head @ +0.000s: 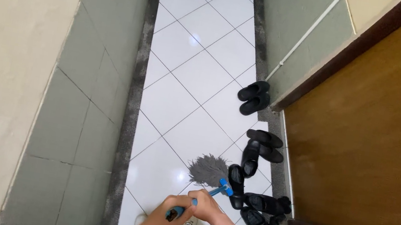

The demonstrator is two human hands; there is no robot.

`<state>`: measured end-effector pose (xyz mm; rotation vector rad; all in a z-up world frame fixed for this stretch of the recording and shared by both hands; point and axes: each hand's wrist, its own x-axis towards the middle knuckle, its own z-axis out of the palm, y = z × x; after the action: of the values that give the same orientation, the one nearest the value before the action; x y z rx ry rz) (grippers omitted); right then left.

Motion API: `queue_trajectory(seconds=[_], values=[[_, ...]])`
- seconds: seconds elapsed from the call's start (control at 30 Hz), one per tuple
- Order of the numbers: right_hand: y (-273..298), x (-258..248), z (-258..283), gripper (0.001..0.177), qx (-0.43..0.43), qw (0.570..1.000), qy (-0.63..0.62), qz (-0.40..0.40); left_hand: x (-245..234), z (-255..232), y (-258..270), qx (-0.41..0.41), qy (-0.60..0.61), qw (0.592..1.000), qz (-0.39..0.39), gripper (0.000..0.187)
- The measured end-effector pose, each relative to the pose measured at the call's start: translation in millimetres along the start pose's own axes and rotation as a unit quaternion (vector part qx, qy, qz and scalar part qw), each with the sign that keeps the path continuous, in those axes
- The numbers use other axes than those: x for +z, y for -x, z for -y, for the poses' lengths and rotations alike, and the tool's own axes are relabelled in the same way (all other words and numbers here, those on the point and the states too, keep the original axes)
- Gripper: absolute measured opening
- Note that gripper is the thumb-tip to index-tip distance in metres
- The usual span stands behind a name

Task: Mopping a tiled hallway floor using a mop at a steady, thorough pace.

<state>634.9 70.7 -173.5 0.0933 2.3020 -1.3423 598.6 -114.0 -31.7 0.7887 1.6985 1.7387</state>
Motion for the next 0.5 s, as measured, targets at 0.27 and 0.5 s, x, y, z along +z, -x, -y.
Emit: queue_trajectory(seconds=[0.27, 0.5], values=[[-28, 75, 89, 0.031, -0.068, 0.996, 0.048, 0.028, -62, 6, 97, 0.052, -0.081, 0.990, -0.099, 0.013], [-82, 172, 152, 0.045, -0.258, 0.963, 0.043, 0.062, -109, -21, 201, -0.181, -0.122, 0.934, -0.285, 0.042]])
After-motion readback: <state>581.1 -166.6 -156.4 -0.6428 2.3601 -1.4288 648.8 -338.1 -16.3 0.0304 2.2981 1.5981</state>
